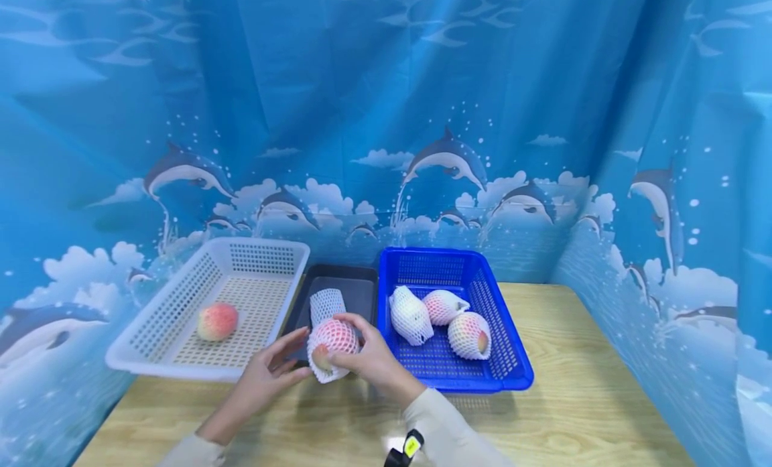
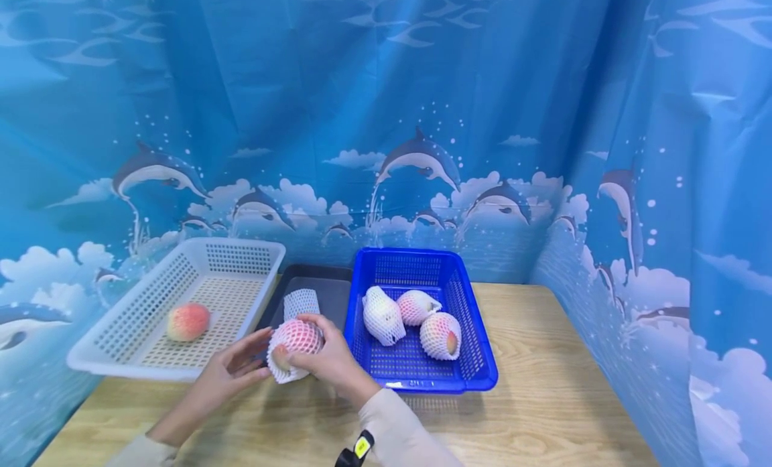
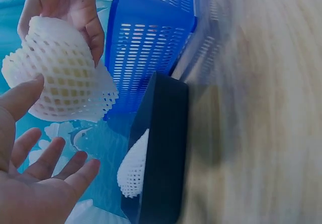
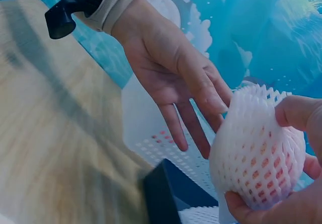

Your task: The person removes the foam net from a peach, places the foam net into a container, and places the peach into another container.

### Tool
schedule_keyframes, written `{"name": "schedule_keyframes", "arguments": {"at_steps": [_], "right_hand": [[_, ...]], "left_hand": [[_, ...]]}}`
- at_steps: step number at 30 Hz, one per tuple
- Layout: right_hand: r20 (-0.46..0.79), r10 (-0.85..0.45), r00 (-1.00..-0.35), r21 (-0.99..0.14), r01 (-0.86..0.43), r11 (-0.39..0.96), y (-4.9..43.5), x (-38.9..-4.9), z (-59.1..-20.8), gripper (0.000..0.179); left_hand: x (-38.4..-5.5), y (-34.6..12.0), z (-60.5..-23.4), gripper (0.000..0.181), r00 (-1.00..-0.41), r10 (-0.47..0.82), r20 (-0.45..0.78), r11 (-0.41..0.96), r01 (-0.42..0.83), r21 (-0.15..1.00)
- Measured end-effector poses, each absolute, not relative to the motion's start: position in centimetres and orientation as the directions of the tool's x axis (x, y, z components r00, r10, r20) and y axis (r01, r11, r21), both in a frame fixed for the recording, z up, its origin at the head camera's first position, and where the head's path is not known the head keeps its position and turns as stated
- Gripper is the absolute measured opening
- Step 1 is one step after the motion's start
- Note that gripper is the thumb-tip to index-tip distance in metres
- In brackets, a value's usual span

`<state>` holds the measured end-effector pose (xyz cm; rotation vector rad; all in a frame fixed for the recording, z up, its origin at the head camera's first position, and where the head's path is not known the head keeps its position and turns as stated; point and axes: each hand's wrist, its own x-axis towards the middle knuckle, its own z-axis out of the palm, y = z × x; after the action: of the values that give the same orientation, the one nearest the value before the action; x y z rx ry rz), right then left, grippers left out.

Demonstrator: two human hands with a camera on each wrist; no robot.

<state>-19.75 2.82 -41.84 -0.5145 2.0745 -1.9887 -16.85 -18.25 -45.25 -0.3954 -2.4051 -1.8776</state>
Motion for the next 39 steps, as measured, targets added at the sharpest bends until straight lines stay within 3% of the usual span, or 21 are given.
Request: {"name": "schedule_keyframes", "arguments": {"at_steps": [5, 13, 21, 25, 31, 39], "right_hand": [[0.104, -0.337, -0.936, -0.992, -0.12, 0.029, 1.7, -19.1, -43.1, 0.063], [0.076, -0.227, -0.971, -0.98, -0.114, 0.161, 0.1, -18.3, -45.4, 0.066], [0.141, -0.084, -0.986, -0.948, -0.159, 0.276, -1.1, -17.2, -46.9, 0.065], [0.15, -0.034, -0.988, -0.946, -0.154, 0.285, -1.4, -16.4, -47.2, 0.065], [0.13, -0.038, -0.991, -0.955, -0.135, 0.265, -1.6, -15.7, -47.6, 0.064], [0.139, -0.114, -0.984, -0.956, -0.163, 0.242, -0.7, -14.6, -47.7, 0.066]], "left_hand": [[-16.2, -18.3, -46.1, 0.074, -0.949, 0.195, 0.249, 0.172, 0.282, 0.944], [-15.8, -18.5, -47.6, 0.083, -0.954, 0.191, 0.232, 0.129, 0.259, 0.957], [-15.4, -18.8, -48.9, 0.09, -0.909, 0.347, 0.231, 0.086, 0.276, 0.957], [-15.2, -18.5, -49.2, 0.094, -0.916, 0.35, 0.199, 0.092, 0.245, 0.965], [-15.4, -18.3, -50.1, 0.088, -0.895, 0.36, 0.261, 0.04, 0.295, 0.955], [-15.6, -18.8, -50.9, 0.081, -0.872, 0.424, 0.247, -0.019, 0.264, 0.964]]}}
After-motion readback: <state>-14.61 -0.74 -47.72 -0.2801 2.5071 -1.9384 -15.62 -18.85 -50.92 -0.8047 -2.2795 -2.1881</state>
